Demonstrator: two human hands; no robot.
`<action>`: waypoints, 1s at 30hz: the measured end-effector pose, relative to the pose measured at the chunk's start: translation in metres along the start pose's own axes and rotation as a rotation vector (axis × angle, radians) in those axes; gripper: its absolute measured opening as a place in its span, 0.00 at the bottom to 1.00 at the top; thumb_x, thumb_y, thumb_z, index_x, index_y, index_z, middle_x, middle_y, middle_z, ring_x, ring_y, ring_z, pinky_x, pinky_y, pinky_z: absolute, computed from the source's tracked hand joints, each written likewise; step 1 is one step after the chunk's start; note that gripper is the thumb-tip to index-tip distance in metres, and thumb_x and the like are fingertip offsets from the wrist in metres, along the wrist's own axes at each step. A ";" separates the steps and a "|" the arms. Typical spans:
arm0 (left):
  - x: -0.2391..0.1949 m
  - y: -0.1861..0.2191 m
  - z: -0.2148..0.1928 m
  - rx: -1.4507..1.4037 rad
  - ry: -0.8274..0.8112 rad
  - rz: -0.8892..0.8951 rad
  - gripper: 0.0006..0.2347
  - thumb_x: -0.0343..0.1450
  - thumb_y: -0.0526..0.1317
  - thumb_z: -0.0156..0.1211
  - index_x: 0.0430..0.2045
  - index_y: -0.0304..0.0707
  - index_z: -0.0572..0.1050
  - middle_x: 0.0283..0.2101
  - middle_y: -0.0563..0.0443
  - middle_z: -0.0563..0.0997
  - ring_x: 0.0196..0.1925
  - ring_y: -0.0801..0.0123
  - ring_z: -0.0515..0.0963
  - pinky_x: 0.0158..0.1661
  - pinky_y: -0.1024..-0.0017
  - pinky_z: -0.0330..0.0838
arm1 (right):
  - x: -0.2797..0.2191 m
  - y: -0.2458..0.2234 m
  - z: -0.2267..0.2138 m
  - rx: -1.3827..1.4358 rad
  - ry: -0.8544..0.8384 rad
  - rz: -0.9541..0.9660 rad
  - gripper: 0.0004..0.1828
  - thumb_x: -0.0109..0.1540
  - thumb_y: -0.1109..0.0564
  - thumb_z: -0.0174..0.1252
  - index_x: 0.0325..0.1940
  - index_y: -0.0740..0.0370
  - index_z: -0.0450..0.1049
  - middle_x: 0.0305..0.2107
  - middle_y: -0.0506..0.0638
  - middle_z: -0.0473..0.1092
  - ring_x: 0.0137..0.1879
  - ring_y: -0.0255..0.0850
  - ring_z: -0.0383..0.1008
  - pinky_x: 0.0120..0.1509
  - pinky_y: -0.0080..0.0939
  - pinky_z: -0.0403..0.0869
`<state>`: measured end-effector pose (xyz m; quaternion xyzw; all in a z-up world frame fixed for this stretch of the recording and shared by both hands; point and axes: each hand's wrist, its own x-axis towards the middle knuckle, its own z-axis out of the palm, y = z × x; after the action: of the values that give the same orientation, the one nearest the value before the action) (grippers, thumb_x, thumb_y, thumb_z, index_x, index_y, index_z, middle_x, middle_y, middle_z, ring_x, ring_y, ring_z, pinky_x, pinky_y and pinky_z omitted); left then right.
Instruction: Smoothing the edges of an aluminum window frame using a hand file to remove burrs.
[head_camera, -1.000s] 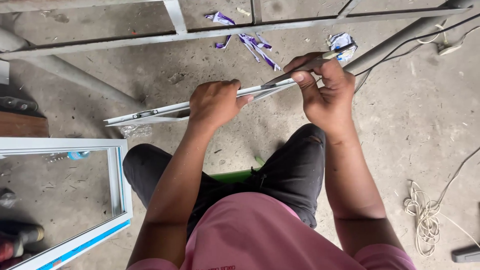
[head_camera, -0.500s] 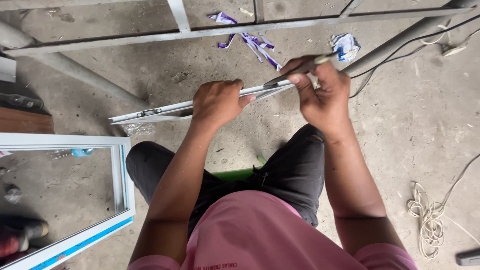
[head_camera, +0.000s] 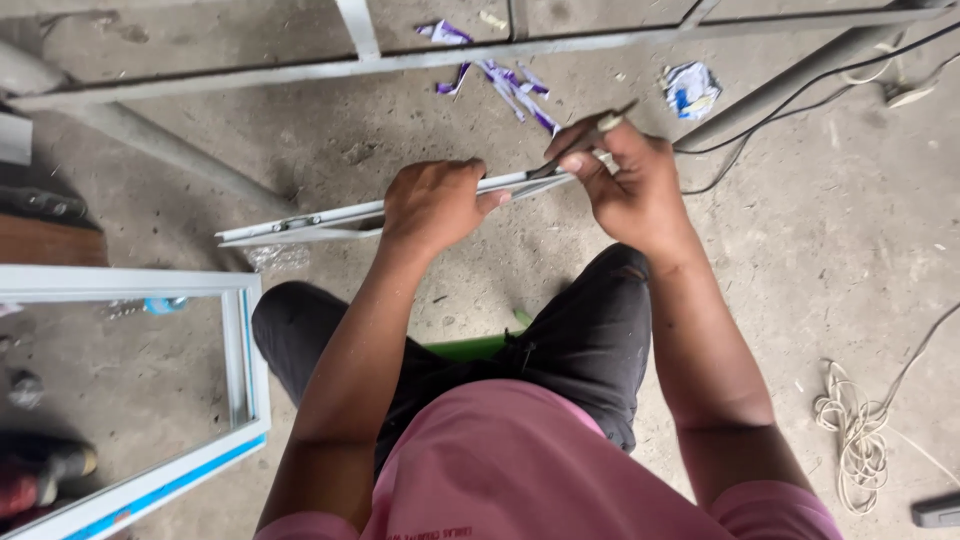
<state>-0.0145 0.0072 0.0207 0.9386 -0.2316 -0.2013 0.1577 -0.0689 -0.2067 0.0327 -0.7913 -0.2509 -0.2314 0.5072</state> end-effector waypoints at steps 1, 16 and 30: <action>0.000 0.000 0.000 0.009 -0.013 -0.006 0.18 0.75 0.55 0.54 0.50 0.46 0.78 0.44 0.48 0.85 0.49 0.55 0.85 0.48 0.53 0.77 | 0.001 -0.003 -0.004 0.018 -0.006 0.027 0.02 0.68 0.69 0.59 0.43 0.70 0.77 0.35 0.61 0.78 0.43 0.53 0.80 0.57 0.54 0.75; -0.005 -0.003 0.006 0.013 -0.011 -0.005 0.17 0.75 0.54 0.56 0.47 0.43 0.78 0.41 0.45 0.85 0.46 0.52 0.85 0.49 0.53 0.76 | -0.018 0.003 -0.020 0.076 -0.015 0.067 0.01 0.68 0.70 0.57 0.44 0.73 0.73 0.37 0.65 0.77 0.46 0.57 0.81 0.58 0.57 0.75; -0.074 0.013 0.138 -0.024 0.210 0.145 0.33 0.68 0.73 0.51 0.31 0.37 0.77 0.28 0.47 0.81 0.28 0.46 0.82 0.28 0.50 0.74 | -0.174 -0.049 -0.095 0.183 0.311 0.278 0.10 0.72 0.59 0.54 0.58 0.54 0.70 0.45 0.48 0.73 0.44 0.44 0.77 0.55 0.49 0.84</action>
<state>-0.1420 0.0057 -0.0721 0.9333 -0.2785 -0.0929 0.2066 -0.2438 -0.3049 -0.0058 -0.7238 -0.0779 -0.2550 0.6364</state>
